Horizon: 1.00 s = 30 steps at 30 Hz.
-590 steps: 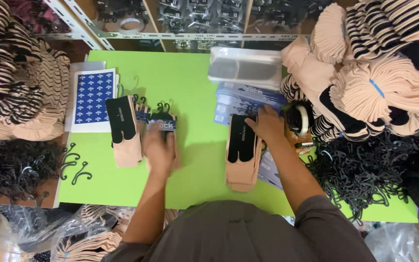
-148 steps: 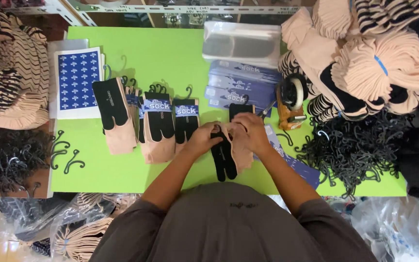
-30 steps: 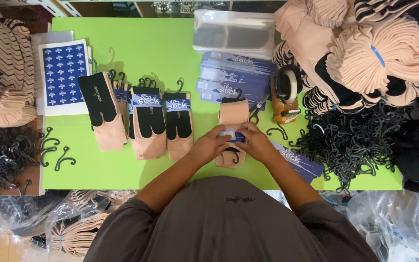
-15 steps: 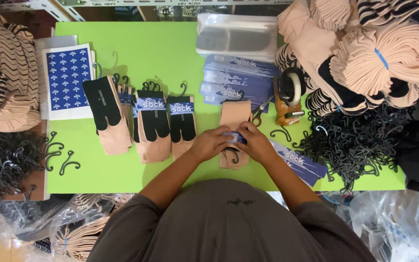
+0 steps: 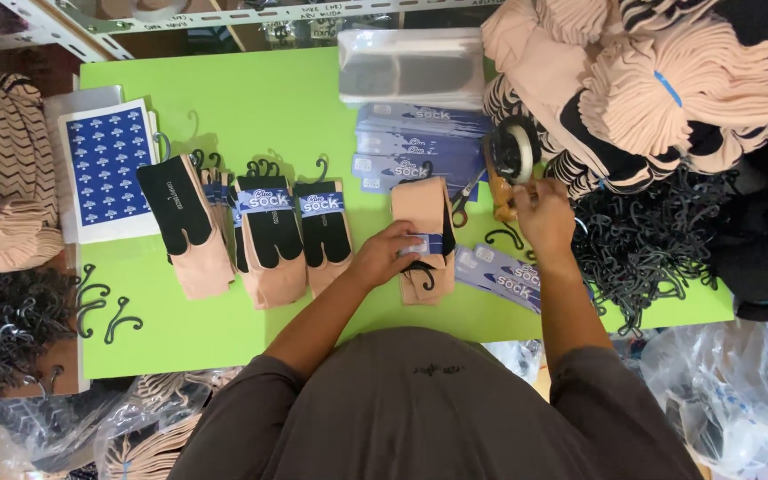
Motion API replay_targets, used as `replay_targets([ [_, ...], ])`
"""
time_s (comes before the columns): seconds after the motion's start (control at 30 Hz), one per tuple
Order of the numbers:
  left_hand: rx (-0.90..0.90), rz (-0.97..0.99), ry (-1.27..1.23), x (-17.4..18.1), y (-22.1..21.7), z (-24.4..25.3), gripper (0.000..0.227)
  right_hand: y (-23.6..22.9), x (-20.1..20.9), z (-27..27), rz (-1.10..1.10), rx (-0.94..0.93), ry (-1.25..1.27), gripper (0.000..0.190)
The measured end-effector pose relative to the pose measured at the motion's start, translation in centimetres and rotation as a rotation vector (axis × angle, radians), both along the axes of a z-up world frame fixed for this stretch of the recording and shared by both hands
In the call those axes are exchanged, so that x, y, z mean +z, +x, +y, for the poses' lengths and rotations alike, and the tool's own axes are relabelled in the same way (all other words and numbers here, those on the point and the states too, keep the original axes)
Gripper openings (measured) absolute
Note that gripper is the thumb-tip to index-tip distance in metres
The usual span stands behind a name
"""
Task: The person folds pairs of beige socks with black heels and toes, places them into blue and white cardboard packaging, and secures them with black plastic hangers. The person then stacks the packaged socks on a green table.
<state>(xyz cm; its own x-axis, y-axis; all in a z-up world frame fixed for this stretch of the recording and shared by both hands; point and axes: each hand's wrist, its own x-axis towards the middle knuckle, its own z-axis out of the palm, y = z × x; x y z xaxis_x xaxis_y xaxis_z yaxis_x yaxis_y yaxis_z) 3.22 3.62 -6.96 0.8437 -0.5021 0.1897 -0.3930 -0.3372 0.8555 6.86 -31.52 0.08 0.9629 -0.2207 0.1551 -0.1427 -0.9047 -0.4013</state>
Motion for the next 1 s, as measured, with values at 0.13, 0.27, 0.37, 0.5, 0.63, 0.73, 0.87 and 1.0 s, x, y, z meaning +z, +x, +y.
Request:
replay_targets([
  [0.13, 0.039, 0.002, 0.012, 0.5, -0.2, -0.2, 0.030, 1.5, -3.4, -2.3, 0.106, -0.195, 0.264, 0.030],
  [0.27, 0.033, -0.018, 0.060, 0.0, 0.1, -0.3, 0.030, -0.3, -2.2, -0.2, -0.001, -0.335, 0.782, 0.013],
  [0.37, 0.034, -0.030, 0.066, -0.2, 0.3, -0.4, 0.030, -1.4, 0.7, 2.8, -0.102, -0.460, 1.046, 0.004],
  [0.5, 0.067, 0.043, 0.068, -0.7, 0.0, -1.1, 0.033, -3.1, -1.7, 2.2, -0.190, -0.502, 1.068, 0.017],
  [0.63, 0.083, 0.127, 0.044, -1.4, -0.2, -1.4, 0.036, -4.0, -4.9, -1.0, 0.183, -0.252, 0.027, 0.010],
  [0.73, 0.099, 0.160, 0.034, -1.6, 0.4, -1.6, 0.036, -3.5, -2.0, 3.1, 0.286, 0.051, 0.116, 0.013],
  [0.87, 0.087, 0.187, 0.045, -1.6, 0.0, -1.8, 0.036, -3.2, 12.5, 14.2, 0.530, 0.451, 0.367, 0.084],
  [1.0, 0.093, 0.197, 0.042, -0.6, 0.3, -1.7, 0.036, -2.9, 13.7, 17.0, 0.525, 0.494, 0.064, 0.028],
])
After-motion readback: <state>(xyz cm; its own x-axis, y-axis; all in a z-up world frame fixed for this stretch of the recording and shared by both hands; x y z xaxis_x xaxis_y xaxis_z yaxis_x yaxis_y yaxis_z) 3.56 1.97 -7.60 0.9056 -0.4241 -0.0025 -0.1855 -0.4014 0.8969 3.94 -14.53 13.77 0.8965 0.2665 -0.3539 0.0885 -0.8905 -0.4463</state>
